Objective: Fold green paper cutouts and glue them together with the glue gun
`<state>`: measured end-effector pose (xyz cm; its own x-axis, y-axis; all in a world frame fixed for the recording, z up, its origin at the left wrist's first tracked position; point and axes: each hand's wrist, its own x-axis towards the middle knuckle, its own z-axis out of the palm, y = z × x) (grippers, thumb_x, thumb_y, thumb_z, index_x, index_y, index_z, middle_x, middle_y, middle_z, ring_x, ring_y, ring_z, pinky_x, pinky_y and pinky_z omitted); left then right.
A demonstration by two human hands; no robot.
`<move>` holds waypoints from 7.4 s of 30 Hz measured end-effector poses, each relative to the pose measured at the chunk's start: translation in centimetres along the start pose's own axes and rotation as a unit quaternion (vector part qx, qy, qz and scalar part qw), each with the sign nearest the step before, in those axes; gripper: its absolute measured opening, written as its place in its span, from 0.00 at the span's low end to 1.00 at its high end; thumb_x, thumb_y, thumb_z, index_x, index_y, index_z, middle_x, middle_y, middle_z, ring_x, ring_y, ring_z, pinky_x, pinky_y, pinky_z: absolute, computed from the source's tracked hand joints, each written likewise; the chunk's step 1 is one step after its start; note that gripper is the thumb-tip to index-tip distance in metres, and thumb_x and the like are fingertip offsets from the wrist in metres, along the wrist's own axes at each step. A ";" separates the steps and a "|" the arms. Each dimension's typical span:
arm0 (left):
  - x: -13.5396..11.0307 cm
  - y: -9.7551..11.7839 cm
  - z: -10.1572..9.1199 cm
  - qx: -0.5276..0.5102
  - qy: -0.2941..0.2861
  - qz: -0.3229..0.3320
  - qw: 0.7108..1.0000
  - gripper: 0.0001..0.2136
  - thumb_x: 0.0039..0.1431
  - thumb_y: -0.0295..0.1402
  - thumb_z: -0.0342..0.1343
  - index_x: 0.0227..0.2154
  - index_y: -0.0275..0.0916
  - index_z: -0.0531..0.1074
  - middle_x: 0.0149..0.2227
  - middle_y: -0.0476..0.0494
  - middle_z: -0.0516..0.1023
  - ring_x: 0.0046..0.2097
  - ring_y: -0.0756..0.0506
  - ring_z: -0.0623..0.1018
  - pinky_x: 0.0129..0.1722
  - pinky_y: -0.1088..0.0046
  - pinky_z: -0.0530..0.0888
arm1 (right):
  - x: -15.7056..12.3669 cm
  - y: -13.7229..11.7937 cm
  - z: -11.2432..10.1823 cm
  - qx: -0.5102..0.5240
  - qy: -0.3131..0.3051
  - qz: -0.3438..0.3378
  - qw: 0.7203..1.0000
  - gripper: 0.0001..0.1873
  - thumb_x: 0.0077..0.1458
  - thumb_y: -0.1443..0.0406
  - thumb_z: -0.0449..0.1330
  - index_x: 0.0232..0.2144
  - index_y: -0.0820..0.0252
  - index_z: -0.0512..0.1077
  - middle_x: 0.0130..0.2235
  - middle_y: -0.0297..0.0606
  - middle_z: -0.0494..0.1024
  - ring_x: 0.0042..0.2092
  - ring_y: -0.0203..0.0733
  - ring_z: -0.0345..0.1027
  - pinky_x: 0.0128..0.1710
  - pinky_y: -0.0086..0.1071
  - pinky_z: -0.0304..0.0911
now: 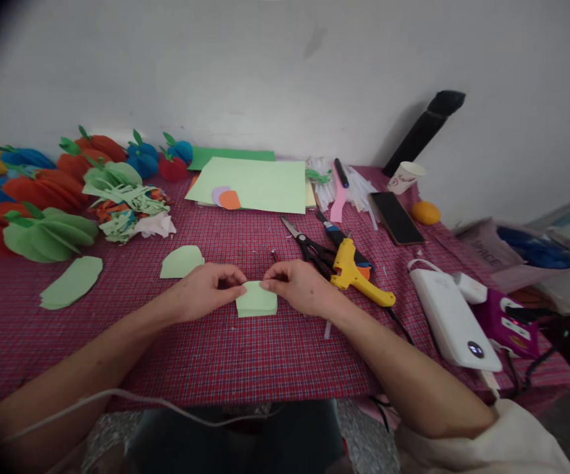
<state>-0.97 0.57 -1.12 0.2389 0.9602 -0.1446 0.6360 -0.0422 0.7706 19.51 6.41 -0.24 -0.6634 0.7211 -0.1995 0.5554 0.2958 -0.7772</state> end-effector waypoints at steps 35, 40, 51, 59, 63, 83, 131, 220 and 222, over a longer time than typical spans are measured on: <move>-1.4 1.1 -0.5 0.262 0.072 0.112 0.956 0.27 0.49 0.42 0.58 0.53 0.45 0.62 0.56 0.41 0.62 0.56 0.36 0.61 0.51 0.54 0.60 | 0.1 0.3 0.0 0.014 -0.045 0.014 0.999 0.11 0.53 0.57 0.57 0.28 0.58 0.73 0.24 0.30 0.70 0.24 0.32 0.57 0.25 0.29 0.53; -1.3 1.1 -0.2 0.266 0.070 0.098 0.956 0.28 0.50 0.43 0.58 0.54 0.44 0.60 0.56 0.40 0.62 0.55 0.36 0.61 0.51 0.53 0.60 | 0.1 0.2 0.0 0.009 -0.044 0.011 0.999 0.11 0.53 0.57 0.57 0.28 0.58 0.73 0.24 0.30 0.70 0.24 0.32 0.57 0.25 0.29 0.53; -1.3 1.0 0.0 0.278 0.065 0.092 0.954 0.30 0.50 0.42 0.58 0.56 0.44 0.57 0.58 0.38 0.61 0.56 0.35 0.60 0.52 0.52 0.59 | 0.1 -0.2 0.1 0.006 -0.033 0.020 0.999 0.11 0.52 0.58 0.57 0.27 0.59 0.74 0.23 0.30 0.70 0.24 0.32 0.57 0.24 0.28 0.52; -1.3 1.0 0.1 0.290 0.067 0.096 0.950 0.31 0.50 0.42 0.58 0.57 0.44 0.57 0.58 0.38 0.61 0.56 0.35 0.61 0.51 0.53 0.60 | 0.0 0.0 0.2 -0.002 -0.033 0.018 0.999 0.11 0.53 0.58 0.57 0.27 0.59 0.73 0.23 0.29 0.69 0.23 0.30 0.55 0.22 0.27 0.50; -1.3 0.9 0.2 0.290 0.062 0.099 0.950 0.31 0.50 0.41 0.58 0.57 0.44 0.57 0.57 0.38 0.62 0.55 0.36 0.61 0.51 0.53 0.61 | 0.1 0.1 0.2 0.002 -0.027 0.010 1.000 0.11 0.52 0.59 0.57 0.26 0.59 0.73 0.22 0.29 0.69 0.23 0.30 0.55 0.23 0.27 0.51; -1.5 1.5 0.2 0.293 0.045 0.110 0.949 0.22 0.52 0.38 0.57 0.50 0.46 0.63 0.56 0.41 0.62 0.54 0.37 0.62 0.49 0.55 0.62 | 0.0 0.3 0.5 -0.043 -0.004 -0.015 0.999 0.08 0.52 0.60 0.60 0.31 0.59 0.73 0.27 0.30 0.74 0.28 0.33 0.64 0.28 0.28 0.56; -4.3 3.5 0.6 0.483 -0.014 0.267 0.834 0.06 0.59 0.26 0.49 0.36 0.38 0.71 0.35 0.44 0.76 0.41 0.42 0.67 0.39 0.63 0.55 | -5.0 -1.2 0.9 -0.364 0.086 -0.180 0.910 0.14 0.57 0.72 0.52 0.39 0.58 0.76 0.37 0.38 0.78 0.42 0.41 0.62 0.43 0.35 0.54; -5.1 1.6 2.1 0.394 0.044 0.230 0.889 0.14 0.55 0.26 0.47 0.42 0.42 0.70 0.45 0.44 0.76 0.53 0.39 0.65 0.49 0.55 0.54 | -5.4 -4.4 6.6 -0.374 0.165 0.094 0.908 0.12 0.58 0.68 0.49 0.40 0.61 0.71 0.38 0.41 0.78 0.40 0.40 0.72 0.37 0.28 0.59; -5.0 1.5 2.1 0.396 0.041 0.231 0.888 0.14 0.54 0.25 0.47 0.41 0.41 0.71 0.44 0.44 0.76 0.53 0.39 0.65 0.49 0.55 0.54 | -5.3 -4.3 7.3 -0.379 0.173 0.106 0.903 0.13 0.58 0.69 0.47 0.39 0.62 0.70 0.38 0.43 0.78 0.40 0.42 0.72 0.36 0.29 0.60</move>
<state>0.36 -4.89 -0.55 0.5745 0.8059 0.1431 0.8087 -0.5858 0.0525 16.94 -3.27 -0.18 -0.3793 0.9253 0.0039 0.9218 0.3782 -0.0848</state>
